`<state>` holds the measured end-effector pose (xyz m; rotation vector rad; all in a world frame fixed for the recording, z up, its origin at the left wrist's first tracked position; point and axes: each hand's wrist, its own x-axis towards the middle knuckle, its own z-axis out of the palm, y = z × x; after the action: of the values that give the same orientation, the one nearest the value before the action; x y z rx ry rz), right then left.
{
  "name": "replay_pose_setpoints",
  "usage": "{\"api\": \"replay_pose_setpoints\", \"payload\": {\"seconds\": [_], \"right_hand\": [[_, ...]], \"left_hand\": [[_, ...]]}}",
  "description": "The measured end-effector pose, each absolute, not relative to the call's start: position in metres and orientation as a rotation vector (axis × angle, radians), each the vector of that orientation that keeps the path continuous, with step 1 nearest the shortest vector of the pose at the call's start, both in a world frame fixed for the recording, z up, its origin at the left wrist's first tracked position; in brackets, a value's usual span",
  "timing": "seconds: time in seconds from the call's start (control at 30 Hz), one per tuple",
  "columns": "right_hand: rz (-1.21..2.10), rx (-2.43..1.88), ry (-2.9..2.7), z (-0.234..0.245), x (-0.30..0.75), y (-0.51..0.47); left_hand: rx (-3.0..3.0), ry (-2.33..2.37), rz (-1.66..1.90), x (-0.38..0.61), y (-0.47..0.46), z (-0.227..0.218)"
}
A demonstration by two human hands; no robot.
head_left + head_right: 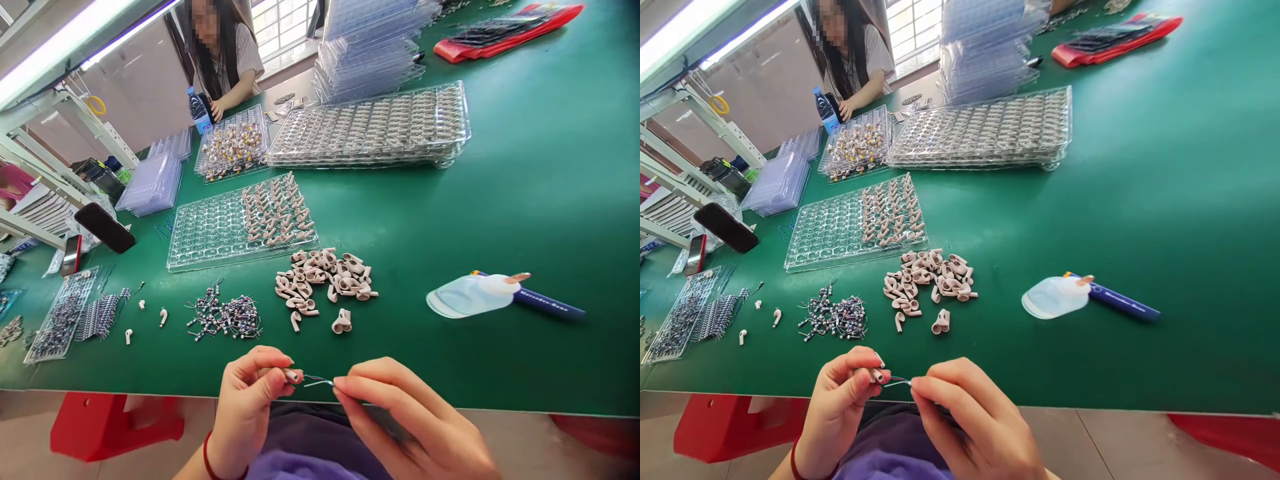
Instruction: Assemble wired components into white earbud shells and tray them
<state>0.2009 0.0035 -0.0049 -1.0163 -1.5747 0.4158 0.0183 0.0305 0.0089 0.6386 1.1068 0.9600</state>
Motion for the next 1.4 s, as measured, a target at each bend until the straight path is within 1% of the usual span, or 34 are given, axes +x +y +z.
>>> {"api": "replay_pose_setpoints", "payload": {"seconds": [0.1,0.27,0.43,0.5,0.6,0.77,1.4], "right_hand": [[0.396,-0.998,-1.580,-0.005,0.199,0.001],[0.676,-0.874,-1.552,-0.009,0.190,-0.002],[0.777,-0.834,-1.529,-0.010,0.184,-0.004],[0.751,-0.876,-1.534,-0.009,0.188,-0.003],[0.598,-0.973,-1.551,-0.005,0.194,0.000],[0.470,-0.990,-1.604,-0.006,0.196,0.001],[0.422,-1.044,-1.583,-0.006,0.195,0.000]], "left_hand": [[0.546,1.119,0.952,0.022,0.027,0.010],[0.619,1.064,0.943,0.027,0.021,0.008],[0.743,1.009,0.987,0.024,0.019,0.005],[0.748,1.049,0.957,0.022,0.019,0.006],[0.643,1.146,0.892,0.022,0.019,0.009],[0.557,1.170,0.908,0.024,0.018,0.010],[0.522,1.163,0.879,0.024,0.016,0.008]]}}
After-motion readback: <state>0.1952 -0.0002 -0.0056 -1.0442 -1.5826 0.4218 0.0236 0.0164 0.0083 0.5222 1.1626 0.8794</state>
